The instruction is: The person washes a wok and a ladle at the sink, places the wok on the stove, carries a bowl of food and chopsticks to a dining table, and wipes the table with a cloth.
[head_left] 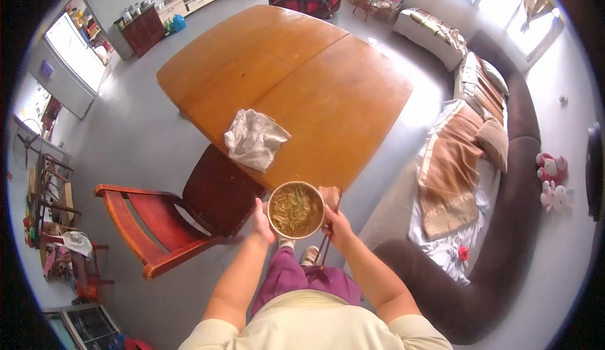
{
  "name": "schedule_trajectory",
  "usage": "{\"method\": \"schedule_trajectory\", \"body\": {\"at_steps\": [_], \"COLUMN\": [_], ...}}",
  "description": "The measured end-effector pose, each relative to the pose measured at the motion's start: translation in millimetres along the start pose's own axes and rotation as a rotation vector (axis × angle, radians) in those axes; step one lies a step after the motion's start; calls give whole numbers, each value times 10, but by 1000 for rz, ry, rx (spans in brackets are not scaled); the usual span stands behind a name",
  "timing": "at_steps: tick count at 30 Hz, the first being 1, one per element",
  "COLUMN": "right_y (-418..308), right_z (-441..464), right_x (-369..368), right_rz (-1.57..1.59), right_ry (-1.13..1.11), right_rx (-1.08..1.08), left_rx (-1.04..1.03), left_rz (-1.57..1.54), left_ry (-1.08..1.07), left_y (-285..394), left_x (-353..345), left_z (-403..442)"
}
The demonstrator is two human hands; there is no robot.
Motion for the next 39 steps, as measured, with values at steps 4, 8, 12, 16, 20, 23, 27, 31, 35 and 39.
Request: {"method": "schedule_trajectory", "body": {"at_steps": [4,8,12,16,20,23,27,31,35,39], "right_y": [-20,9,-1,-80,-34,-14,152,128,50,-107], "right_z": [77,201,250,212,154,-30,-47,-29,33,63], "right_x": [-15,-4,-12,-61,-71,-106,-91,-92,-159,-233], "right_rz": [-1,-23,-32,-51,-36,-79,-54,-18,18,49], "right_ry": [31,-7,-5,35,78,156,90,87,83,123], "right_rx": [-22,-24,-16,28,36,-15,-9,12,30,48], "left_rx": [-48,-66,-140,-216,-275,-292,-330,-338,-240,-259], "left_rz": [-12,-47,-69,-101,-157,-207,-193,-211,-244,-236], "left_ry": [33,135,142,200,276,284,307,331,326,373], "left_y": [56,99,152,205,236,212,203,169,100,116], "left_x": [37,39,114,234,322,362,573,543,244,202], "left_z": [77,83,171,256,280,282,399,440,400,436]}}
Point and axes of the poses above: each hand's wrist, its own z-axis towards the middle knuckle, its own x-axis out of the back of the hand, y = z × x, the point moved 10 cm from there along z, towards the middle knuckle, and after that the axes turned 14 degrees about -z, right-handed, at the moved point
